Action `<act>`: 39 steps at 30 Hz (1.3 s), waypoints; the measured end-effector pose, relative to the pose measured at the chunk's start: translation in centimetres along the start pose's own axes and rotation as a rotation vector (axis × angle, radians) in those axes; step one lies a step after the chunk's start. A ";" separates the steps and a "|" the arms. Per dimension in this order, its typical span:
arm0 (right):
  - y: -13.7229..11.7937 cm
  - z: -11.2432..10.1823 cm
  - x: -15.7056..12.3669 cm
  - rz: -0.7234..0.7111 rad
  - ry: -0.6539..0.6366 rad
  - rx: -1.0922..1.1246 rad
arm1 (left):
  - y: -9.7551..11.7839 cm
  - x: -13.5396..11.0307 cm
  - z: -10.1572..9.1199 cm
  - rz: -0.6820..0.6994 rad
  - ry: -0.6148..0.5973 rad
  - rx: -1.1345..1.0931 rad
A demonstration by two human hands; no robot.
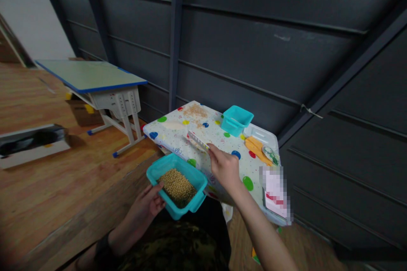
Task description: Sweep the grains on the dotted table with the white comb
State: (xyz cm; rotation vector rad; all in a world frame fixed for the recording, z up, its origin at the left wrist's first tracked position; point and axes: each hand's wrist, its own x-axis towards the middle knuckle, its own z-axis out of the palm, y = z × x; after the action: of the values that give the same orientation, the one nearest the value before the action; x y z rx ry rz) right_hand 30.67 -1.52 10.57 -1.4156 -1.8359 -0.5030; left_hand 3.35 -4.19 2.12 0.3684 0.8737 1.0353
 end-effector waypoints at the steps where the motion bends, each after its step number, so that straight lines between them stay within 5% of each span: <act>1: 0.9 0.1 0.2 0.018 0.007 -0.024 | 0.1 0.0 0.1 -0.001 0.007 -0.003; 8: 3.1 2.1 -0.7 0.013 -0.096 -0.099 | 0.4 -0.2 0.9 -0.043 0.130 -0.024; 17: 3.0 2.6 0.4 -0.003 -0.132 -0.092 | 0.6 -0.3 1.1 -0.036 0.090 -0.007; 39: 1.9 0.9 -1.1 -0.064 -0.049 -0.008 | 0.0 -0.7 0.8 -0.053 0.053 0.004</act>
State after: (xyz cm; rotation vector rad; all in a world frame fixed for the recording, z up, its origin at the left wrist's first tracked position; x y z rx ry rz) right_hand 32.24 -0.99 8.93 -1.3895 -1.9252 -0.5116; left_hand 3.86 -4.71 2.92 0.3207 0.9282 0.9985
